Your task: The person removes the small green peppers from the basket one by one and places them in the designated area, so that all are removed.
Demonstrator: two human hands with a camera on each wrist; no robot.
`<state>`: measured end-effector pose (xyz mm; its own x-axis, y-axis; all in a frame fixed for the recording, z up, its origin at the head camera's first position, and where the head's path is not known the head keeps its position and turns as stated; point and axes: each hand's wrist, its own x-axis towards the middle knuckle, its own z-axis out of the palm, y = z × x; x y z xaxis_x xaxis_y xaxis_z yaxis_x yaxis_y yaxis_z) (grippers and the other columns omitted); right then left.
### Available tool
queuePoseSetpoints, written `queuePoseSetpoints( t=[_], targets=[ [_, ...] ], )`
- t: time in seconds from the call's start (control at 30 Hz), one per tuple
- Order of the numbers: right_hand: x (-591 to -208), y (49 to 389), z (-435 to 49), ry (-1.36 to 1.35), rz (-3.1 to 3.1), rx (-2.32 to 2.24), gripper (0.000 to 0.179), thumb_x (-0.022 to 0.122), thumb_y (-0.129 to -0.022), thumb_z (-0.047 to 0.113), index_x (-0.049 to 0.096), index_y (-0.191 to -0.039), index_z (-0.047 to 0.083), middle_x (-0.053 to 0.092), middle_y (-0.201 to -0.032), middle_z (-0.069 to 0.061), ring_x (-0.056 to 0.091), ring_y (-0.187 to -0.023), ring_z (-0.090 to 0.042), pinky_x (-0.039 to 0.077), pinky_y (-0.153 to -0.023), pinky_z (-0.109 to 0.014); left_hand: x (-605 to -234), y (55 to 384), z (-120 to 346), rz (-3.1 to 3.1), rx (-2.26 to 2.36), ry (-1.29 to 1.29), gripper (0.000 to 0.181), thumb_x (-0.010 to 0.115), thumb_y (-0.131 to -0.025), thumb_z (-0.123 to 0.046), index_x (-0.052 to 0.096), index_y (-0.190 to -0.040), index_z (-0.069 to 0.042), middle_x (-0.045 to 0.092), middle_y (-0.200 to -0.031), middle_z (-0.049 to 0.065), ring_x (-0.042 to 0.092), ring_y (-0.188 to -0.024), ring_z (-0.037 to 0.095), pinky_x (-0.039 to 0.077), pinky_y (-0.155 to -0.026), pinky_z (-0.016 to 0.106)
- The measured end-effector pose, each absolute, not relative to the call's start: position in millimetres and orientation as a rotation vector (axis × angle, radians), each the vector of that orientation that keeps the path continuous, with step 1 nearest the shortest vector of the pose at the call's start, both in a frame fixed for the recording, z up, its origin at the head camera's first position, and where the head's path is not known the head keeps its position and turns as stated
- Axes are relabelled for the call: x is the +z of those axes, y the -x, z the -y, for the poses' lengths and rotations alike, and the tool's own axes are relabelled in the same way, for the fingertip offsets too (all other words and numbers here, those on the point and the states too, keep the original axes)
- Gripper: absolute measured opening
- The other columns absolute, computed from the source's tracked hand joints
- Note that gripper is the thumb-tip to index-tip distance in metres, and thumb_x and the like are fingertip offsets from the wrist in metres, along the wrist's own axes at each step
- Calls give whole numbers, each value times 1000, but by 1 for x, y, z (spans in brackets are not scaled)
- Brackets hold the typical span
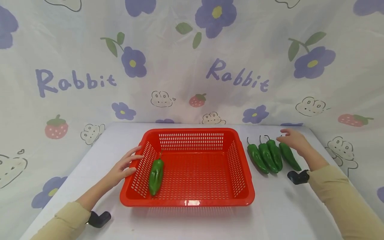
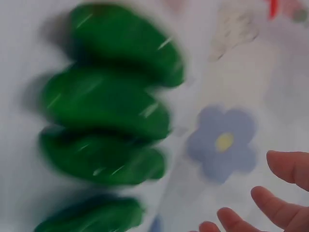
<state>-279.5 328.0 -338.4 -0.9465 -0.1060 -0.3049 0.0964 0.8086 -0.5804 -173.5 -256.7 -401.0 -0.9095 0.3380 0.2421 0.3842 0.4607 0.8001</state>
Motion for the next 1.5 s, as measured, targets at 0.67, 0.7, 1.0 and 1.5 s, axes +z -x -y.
queuePoseSetpoints(
  t=[0.67,0.7,1.0,1.5],
  targets=[
    [-274,266,-187,272,-2423,-1437,66,52,-92,20,15,-145,3,34,-139,-27,42,-121,-41,43,-93,-46,-403,175,259,2625,-1499,663,39,54,-85,-10,52,-124,-5,23,-147,15,30,-116,-9,49,-79,25],
    [-274,265,-179,273,-2403,-1452,66,52,-92,18,15,-145,4,34,-140,-26,42,-122,-41,43,-93,-46,-404,176,259,2624,-1502,663,39,54,-85,-10,52,-124,-5,23,-147,15,30,-116,-9,49,-79,25],
    [-286,256,-118,343,-2254,-1494,63,57,-89,17,24,-142,7,41,-135,-22,46,-118,-36,45,-94,-45,-406,177,258,2603,-1529,682,39,52,-86,-9,51,-124,-2,23,-147,15,32,-116,-9,50,-78,24],
    [-327,242,-48,364,-2096,-1511,59,61,-85,12,35,-137,3,53,-118,-19,56,-105,-31,51,-83,-43,-406,175,257,2591,-1535,690,37,51,-86,-8,51,-123,-2,21,-147,17,31,-116,-10,50,-79,23]
  ],
)
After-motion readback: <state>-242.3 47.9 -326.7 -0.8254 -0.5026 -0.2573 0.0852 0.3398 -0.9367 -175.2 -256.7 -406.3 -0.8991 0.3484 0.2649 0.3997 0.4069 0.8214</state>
